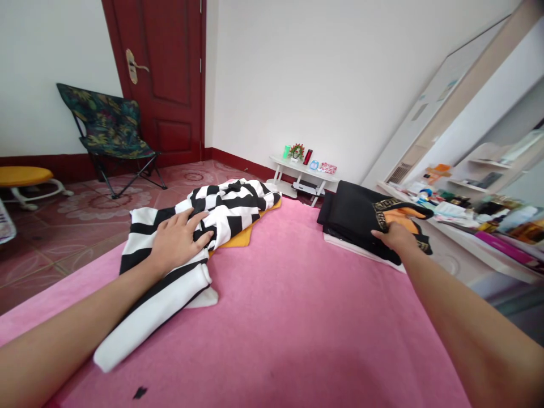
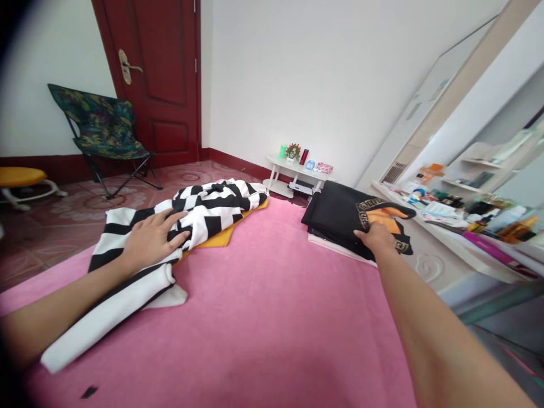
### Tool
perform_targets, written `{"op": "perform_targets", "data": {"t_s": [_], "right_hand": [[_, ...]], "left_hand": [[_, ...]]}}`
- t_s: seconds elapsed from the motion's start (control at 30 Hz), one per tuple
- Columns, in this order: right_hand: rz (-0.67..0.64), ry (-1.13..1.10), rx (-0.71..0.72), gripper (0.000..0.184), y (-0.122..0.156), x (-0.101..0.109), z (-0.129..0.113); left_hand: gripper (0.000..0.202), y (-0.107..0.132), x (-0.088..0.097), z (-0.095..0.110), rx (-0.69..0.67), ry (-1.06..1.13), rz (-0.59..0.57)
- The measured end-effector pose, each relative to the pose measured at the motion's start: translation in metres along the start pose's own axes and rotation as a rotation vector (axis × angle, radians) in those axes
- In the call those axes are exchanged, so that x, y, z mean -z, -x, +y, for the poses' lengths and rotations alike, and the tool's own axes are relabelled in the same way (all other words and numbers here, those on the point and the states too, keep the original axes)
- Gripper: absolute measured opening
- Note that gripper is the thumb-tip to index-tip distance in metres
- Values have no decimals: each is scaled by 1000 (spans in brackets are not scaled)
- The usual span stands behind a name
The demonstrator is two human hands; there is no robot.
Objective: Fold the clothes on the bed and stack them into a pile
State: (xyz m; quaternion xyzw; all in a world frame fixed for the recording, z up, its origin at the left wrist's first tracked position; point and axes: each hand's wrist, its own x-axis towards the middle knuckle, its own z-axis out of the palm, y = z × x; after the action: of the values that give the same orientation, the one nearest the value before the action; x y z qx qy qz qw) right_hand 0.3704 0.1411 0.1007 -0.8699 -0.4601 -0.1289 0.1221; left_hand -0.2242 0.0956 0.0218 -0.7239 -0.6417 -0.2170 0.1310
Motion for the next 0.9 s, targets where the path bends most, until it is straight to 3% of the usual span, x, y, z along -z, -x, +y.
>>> {"op": "perform_targets", "data": {"t_s": [0.13, 0.27, 0.33, 0.43, 0.53, 0.6, 0.67, 0.73, 0.83, 0.9], "right_hand": [[-150, 139, -3, 44, 32, 12, -24], [-172, 57, 228, 33, 93, 35, -80], [-234, -137, 373, 28, 137, 57, -110], [-454, -508, 460, 19, 217, 101, -144], [-796, -694, 791, 20, 298, 143, -154], [-858, -682, 979, 21, 337, 161, -150], [-690, -681, 1032, 20, 356, 166, -142], [-391, -704, 962, 20, 353, 157, -133], [-11, -714, 783, 16, 324, 120, -114], [75, -715, 689, 16, 303, 85, -100]], "left_hand": [[56, 1, 3, 2, 18, -8, -8], [56, 2, 5, 3, 34, 4, -16], [56, 3, 5, 3, 31, 15, -9], [56, 4, 3, 3, 23, 13, 5], [56, 4, 1, 1, 12, -4, 19], [56, 4, 1, 0, 4, -10, 24], [56, 5, 2, 0, -1, -16, 23], [56, 6, 3, 0, -7, -23, 19], [57, 8, 3, 1, -13, -29, 8], [59, 9, 3, 1, -11, -39, -9]]}}
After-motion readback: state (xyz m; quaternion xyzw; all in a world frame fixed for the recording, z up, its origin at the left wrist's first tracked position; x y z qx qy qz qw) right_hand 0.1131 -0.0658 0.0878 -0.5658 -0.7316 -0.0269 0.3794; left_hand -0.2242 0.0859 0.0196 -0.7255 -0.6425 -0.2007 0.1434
